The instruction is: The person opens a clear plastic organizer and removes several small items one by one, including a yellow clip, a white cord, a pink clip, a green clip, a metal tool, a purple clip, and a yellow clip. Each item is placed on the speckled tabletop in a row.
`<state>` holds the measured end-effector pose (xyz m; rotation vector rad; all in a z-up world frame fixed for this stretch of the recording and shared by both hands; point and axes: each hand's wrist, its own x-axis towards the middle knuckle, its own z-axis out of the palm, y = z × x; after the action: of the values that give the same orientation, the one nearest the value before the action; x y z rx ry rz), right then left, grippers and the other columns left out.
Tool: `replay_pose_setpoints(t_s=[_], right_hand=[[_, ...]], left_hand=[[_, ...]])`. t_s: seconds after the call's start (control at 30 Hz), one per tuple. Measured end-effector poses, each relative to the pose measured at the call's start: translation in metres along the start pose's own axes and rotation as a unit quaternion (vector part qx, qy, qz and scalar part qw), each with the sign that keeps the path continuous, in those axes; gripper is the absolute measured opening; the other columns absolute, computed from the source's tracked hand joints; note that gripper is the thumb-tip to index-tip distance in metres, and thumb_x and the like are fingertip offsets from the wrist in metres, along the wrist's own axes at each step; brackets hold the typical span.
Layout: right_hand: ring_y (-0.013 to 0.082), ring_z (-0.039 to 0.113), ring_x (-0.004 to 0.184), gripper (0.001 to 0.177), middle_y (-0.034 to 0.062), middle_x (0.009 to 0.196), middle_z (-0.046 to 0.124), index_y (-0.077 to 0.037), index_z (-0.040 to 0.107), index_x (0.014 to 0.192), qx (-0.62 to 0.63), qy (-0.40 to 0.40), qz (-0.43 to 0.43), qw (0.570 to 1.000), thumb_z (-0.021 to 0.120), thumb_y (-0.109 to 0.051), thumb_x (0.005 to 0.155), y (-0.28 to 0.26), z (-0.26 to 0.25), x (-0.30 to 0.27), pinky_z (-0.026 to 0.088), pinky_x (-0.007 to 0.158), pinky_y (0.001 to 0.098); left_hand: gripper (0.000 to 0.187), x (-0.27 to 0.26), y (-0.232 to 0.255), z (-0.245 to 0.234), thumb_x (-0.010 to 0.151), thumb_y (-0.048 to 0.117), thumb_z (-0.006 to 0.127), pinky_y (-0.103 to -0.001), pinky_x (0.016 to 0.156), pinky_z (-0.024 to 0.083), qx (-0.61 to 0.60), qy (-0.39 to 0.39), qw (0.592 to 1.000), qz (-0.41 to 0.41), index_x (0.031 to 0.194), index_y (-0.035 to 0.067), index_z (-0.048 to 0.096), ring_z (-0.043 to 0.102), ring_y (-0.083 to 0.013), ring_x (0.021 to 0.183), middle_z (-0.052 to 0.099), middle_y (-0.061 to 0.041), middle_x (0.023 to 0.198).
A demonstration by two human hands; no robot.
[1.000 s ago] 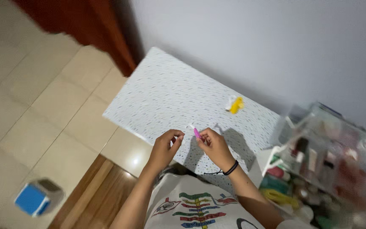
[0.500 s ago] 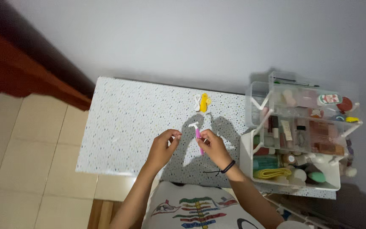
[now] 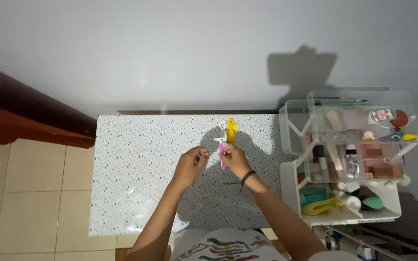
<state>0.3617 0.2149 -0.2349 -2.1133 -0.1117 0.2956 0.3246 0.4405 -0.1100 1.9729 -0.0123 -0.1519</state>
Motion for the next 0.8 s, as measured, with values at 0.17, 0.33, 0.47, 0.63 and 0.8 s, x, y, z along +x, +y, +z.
replay_pose_setpoints(t_s=[0.17,0.33,0.47,0.63,0.8], right_hand=[[0.0287,0.072,0.073,0.020,0.0159,0.080,0.073,-0.001,0.064,0.092,-0.106,-0.007,0.023,0.994,0.074,-0.018,0.089,0.017,0.022,0.059,0.056,0.067,0.0397],[0.0370,0.072,0.080,0.028,0.0207,0.081,0.071,0.003,0.061,0.097,-0.188,-0.015,0.044,0.981,0.073,-0.021,0.090,0.018,0.036,0.098,0.056,0.073,0.0452],[0.0395,0.073,0.086,0.030,0.0237,0.087,0.071,0.004,0.061,0.104,-0.216,-0.016,0.084,0.973,0.071,-0.021,0.090,0.018,0.041,0.117,0.058,0.077,0.0479],[0.0411,0.071,0.092,0.033,0.0250,0.095,0.072,0.003,0.061,0.106,-0.208,-0.013,0.089,0.974,0.072,-0.024,0.090,0.022,0.044,0.132,0.056,0.081,0.0495],[0.0392,0.073,0.094,0.030,0.0236,0.099,0.072,0.002,0.059,0.109,-0.189,0.002,0.108,0.976,0.066,-0.025,0.096,0.022,0.044,0.140,0.056,0.083,0.0485]], left_hand=[[0.017,0.028,-0.019,-0.005,0.095,0.017,0.068,-0.031,0.061,0.051,-0.019,-0.015,1.000,-0.014,0.105,0.004,0.071,0.062,-0.0157,0.062,0.074,-0.008,0.087],[0.017,0.045,-0.042,-0.007,0.094,0.016,0.068,-0.031,0.062,0.053,-0.016,-0.026,1.000,-0.002,0.107,0.005,0.070,0.066,-0.0149,0.065,0.075,-0.009,0.088],[0.017,0.051,-0.055,-0.007,0.095,0.016,0.067,-0.032,0.061,0.053,-0.004,-0.036,0.999,-0.025,0.107,0.004,0.070,0.065,-0.0163,0.064,0.074,-0.010,0.087],[0.015,0.056,-0.064,-0.009,0.096,0.015,0.067,-0.032,0.061,0.052,-0.027,-0.038,0.998,-0.031,0.104,0.003,0.069,0.064,-0.0161,0.064,0.073,-0.010,0.083],[0.013,0.059,-0.069,-0.013,0.096,0.015,0.067,-0.031,0.062,0.053,-0.023,-0.033,0.999,-0.009,0.102,0.003,0.069,0.065,-0.0154,0.065,0.073,-0.010,0.082]])
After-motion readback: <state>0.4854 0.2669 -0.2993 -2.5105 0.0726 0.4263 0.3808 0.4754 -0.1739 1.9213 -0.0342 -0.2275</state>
